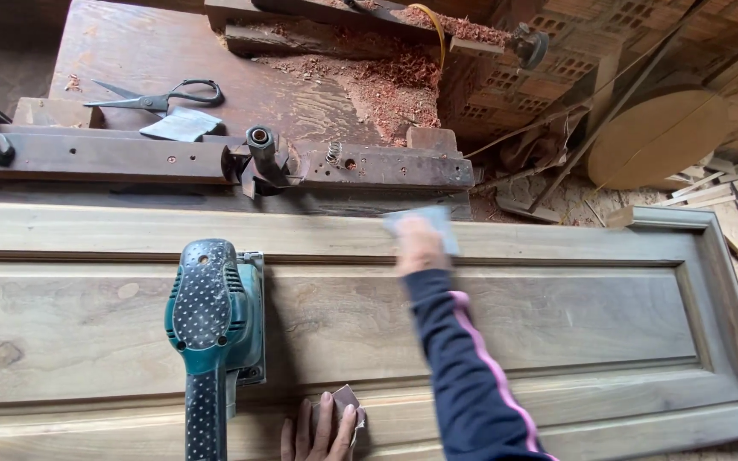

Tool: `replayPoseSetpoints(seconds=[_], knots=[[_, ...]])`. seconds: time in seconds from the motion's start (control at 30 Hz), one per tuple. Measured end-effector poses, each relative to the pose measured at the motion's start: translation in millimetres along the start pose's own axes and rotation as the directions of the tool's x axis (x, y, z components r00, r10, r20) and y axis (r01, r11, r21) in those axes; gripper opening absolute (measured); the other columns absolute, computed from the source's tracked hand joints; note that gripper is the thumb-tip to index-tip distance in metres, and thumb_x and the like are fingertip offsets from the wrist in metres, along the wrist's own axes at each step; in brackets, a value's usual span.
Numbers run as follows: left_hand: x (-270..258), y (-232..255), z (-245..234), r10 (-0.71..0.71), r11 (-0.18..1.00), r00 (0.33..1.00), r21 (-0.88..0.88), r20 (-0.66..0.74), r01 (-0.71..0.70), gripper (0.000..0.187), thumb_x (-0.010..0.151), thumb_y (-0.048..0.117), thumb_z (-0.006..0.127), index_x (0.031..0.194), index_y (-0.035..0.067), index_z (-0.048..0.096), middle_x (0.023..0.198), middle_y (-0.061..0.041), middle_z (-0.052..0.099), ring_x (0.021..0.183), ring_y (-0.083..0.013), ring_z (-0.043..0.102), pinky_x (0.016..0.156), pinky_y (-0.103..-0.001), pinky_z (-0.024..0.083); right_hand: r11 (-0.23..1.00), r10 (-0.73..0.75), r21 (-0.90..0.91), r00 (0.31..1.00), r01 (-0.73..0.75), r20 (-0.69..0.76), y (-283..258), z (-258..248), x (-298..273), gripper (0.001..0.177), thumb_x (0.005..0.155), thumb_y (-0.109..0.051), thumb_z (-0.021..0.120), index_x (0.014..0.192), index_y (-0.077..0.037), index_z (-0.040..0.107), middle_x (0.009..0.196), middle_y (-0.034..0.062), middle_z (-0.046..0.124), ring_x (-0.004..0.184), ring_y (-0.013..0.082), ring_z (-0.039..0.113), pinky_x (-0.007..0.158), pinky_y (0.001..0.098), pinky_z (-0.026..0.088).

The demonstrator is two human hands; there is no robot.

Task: Sand the surface of a large wooden board manually using pieces of sandpaper.

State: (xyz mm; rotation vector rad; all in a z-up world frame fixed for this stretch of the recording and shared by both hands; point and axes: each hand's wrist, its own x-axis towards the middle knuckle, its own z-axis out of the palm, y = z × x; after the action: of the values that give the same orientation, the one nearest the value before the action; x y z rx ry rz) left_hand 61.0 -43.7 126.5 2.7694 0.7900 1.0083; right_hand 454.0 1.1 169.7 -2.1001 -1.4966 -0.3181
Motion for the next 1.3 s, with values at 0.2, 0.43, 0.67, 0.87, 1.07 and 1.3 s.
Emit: replayPoseSetpoints(seconds=[0.2, 0.43, 0.67, 0.87, 1.07, 1.3], knots=[[6, 1, -13, -0.042, 0.998, 0.997, -0.048, 0.069, 0.046, 0.051, 0.085, 0.047, 0.066, 0.134, 0.034, 0.061, 0.143, -0.010, 0.057, 0.126, -0.0367, 0.056, 0.104, -0.061, 0.039, 0.853, 0.376, -0.341, 0.918, -0.395, -0.123, 92, -72, -71, 0.017, 0.096, -0.002, 0.056, 0.110, -0.002, 0.066, 0.101, 0.0179, 0.064, 0.095, 0.0355, 0.062, 0.085, 0.0471, 0.051], [5, 0, -15, -0.009, 1.000, 0.994, -0.029, 0.110, 0.013, 0.052, 0.083, 0.043, 0.068, 0.134, 0.032, 0.062, 0.143, -0.010, 0.057, 0.125, -0.0384, 0.057, 0.106, -0.061, 0.037, 0.990, 0.096, -0.097, 0.993, -0.103, -0.074, -105, 41, -3, 0.045, 0.076, 0.000, 0.059, 0.121, 0.004, 0.063, 0.125, 0.0250, 0.063, 0.122, 0.0386, 0.058, 0.109, 0.0518, 0.044], [16, 2, -28, -0.057, 0.992, 0.965, -0.095, 0.254, 0.083, 0.060, 0.073, 0.039, 0.075, 0.132, 0.030, 0.063, 0.145, -0.013, 0.053, 0.128, -0.0404, 0.053, 0.107, -0.063, 0.034, 0.989, 0.135, -0.056, 0.991, -0.135, -0.003, -45, -51, -1, 0.032, 0.078, 0.006, 0.051, 0.104, -0.002, 0.068, 0.103, 0.0190, 0.068, 0.099, 0.0350, 0.064, 0.088, 0.0424, 0.056], [12, 2, -26, -0.071, 0.989, 0.940, -0.099, 0.334, 0.110, 0.064, 0.068, 0.039, 0.076, 0.131, 0.033, 0.063, 0.145, -0.014, 0.050, 0.128, -0.0415, 0.051, 0.105, -0.066, 0.033, 0.934, 0.307, -0.184, 0.951, -0.306, -0.020, -51, -16, -9, 0.019, 0.077, -0.001, 0.056, 0.094, -0.002, 0.065, 0.095, 0.0195, 0.062, 0.094, 0.0352, 0.060, 0.084, 0.0445, 0.051], [8, 5, -20, -0.067, 0.995, 0.976, -0.056, 0.206, 0.080, 0.057, 0.080, 0.044, 0.070, 0.135, 0.035, 0.060, 0.148, -0.010, 0.051, 0.131, -0.0372, 0.051, 0.109, -0.063, 0.035, 0.997, -0.043, -0.058, 0.998, 0.040, -0.037, -75, 22, -3, 0.044, 0.078, -0.002, 0.058, 0.121, -0.003, 0.068, 0.126, 0.0208, 0.067, 0.119, 0.0359, 0.063, 0.103, 0.0511, 0.046], [5, 3, -19, -0.043, 0.997, 0.987, -0.059, 0.156, 0.053, 0.053, 0.084, 0.045, 0.068, 0.135, 0.033, 0.060, 0.147, -0.010, 0.052, 0.130, -0.0370, 0.052, 0.108, -0.062, 0.035, 0.883, 0.338, -0.340, 0.941, -0.323, -0.017, 39, -54, -39, 0.019, 0.094, -0.006, 0.055, 0.109, -0.001, 0.066, 0.103, 0.0191, 0.065, 0.095, 0.0305, 0.062, 0.089, 0.0440, 0.053]])
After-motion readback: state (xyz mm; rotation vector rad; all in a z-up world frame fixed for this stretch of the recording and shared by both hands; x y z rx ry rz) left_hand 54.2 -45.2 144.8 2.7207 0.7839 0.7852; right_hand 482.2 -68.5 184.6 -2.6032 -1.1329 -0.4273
